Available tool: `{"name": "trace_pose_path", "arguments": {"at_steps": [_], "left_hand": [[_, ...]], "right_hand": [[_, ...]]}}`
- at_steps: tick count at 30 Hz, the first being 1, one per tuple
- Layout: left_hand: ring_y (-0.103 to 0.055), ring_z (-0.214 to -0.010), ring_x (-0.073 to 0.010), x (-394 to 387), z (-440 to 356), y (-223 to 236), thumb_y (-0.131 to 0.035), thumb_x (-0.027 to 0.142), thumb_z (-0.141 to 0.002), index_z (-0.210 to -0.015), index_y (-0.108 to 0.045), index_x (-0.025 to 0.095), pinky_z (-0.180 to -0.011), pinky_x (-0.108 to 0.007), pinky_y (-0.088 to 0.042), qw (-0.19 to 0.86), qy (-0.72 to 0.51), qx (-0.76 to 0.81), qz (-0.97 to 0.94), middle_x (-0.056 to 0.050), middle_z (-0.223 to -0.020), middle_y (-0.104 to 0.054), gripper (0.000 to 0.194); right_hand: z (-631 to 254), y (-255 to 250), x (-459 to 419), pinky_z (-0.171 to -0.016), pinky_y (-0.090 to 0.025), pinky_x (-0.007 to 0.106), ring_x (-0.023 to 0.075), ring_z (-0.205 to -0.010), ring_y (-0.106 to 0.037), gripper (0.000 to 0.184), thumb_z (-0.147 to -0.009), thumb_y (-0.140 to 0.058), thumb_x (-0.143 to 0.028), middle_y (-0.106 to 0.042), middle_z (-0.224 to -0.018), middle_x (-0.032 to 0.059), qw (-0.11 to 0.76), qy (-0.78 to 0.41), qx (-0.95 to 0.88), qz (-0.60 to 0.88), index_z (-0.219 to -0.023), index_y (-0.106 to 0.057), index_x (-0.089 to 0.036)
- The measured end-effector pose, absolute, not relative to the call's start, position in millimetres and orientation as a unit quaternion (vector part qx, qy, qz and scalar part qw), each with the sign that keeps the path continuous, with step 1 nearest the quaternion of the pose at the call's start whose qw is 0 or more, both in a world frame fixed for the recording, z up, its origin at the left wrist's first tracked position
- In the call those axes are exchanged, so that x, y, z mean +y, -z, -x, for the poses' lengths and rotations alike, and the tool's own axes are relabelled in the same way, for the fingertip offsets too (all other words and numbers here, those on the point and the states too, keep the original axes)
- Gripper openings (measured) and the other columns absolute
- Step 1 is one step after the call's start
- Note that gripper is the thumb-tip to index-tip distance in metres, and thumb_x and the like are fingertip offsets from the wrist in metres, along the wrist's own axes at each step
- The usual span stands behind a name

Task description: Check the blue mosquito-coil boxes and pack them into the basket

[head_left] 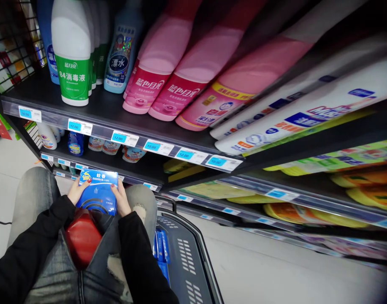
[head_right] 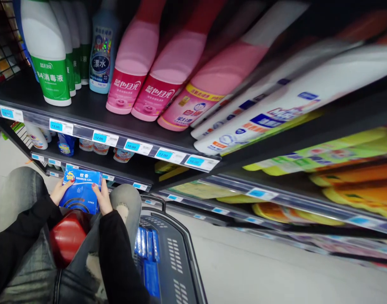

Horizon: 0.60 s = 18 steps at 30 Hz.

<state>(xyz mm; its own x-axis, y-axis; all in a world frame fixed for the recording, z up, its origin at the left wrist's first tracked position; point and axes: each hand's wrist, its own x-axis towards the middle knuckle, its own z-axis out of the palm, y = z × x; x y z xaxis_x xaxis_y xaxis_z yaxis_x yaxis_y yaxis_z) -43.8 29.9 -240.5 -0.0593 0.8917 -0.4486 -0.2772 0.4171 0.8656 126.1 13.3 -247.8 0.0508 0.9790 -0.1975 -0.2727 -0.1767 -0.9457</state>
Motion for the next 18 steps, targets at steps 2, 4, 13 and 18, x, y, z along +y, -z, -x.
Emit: {"name": "trace_pose_path", "arguments": {"at_steps": [2,4,13,18], "left_hand": [[-0.065,-0.078,-0.0238,30.3,44.2,237.0,-0.077,0.04,-0.056,-0.094,-0.062,0.016,-0.077,-0.037,-0.05,0.648,-0.462,0.546,-0.26,-0.007,-0.085,-0.07,0.047],[-0.066,-0.081,-0.0243,30.9,46.3,232.5,-0.075,0.038,-0.059,-0.096,-0.063,0.016,-0.078,-0.036,-0.05,0.696,-0.463,0.5,-0.225,-0.007,-0.089,-0.071,0.045],[-0.066,-0.06,-0.02,31.1,46.7,236.1,-0.079,0.025,-0.053,-0.079,-0.069,0.011,-0.062,-0.032,-0.053,0.732,-0.456,0.467,-0.196,-0.008,-0.068,-0.071,0.031],[-0.063,-0.054,-0.0182,35.0,47.8,238.4,-0.081,0.03,-0.052,-0.076,-0.067,0.013,-0.057,-0.03,-0.05,0.683,-0.487,0.512,-0.183,-0.005,-0.06,-0.069,0.033]], "right_hand": [[-128.1,246.1,13.2,-0.09,-0.046,0.036,0.0237,-0.105,-0.058,0.05,-0.07,-0.065,-0.049,-0.064,-0.114,0.0039,0.52,-0.602,-0.363,0.485,-0.112,-0.057,-0.023],[-132.1,243.3,14.2,-0.089,-0.046,0.036,0.0245,-0.105,-0.058,0.048,-0.069,-0.065,-0.047,-0.065,-0.111,0.0035,0.524,-0.613,-0.34,0.484,-0.11,-0.058,-0.022],[-142.8,232.0,17.1,-0.076,-0.048,0.045,0.031,-0.088,-0.064,0.043,-0.067,-0.063,-0.052,-0.069,-0.096,0.0094,0.518,-0.635,-0.271,0.504,-0.096,-0.063,-0.021],[-153.5,230.9,19.8,-0.071,-0.048,0.04,0.0283,-0.082,-0.064,0.042,-0.065,-0.057,-0.055,-0.069,-0.085,0.0078,0.51,-0.582,-0.29,0.563,-0.09,-0.059,-0.021]]}}
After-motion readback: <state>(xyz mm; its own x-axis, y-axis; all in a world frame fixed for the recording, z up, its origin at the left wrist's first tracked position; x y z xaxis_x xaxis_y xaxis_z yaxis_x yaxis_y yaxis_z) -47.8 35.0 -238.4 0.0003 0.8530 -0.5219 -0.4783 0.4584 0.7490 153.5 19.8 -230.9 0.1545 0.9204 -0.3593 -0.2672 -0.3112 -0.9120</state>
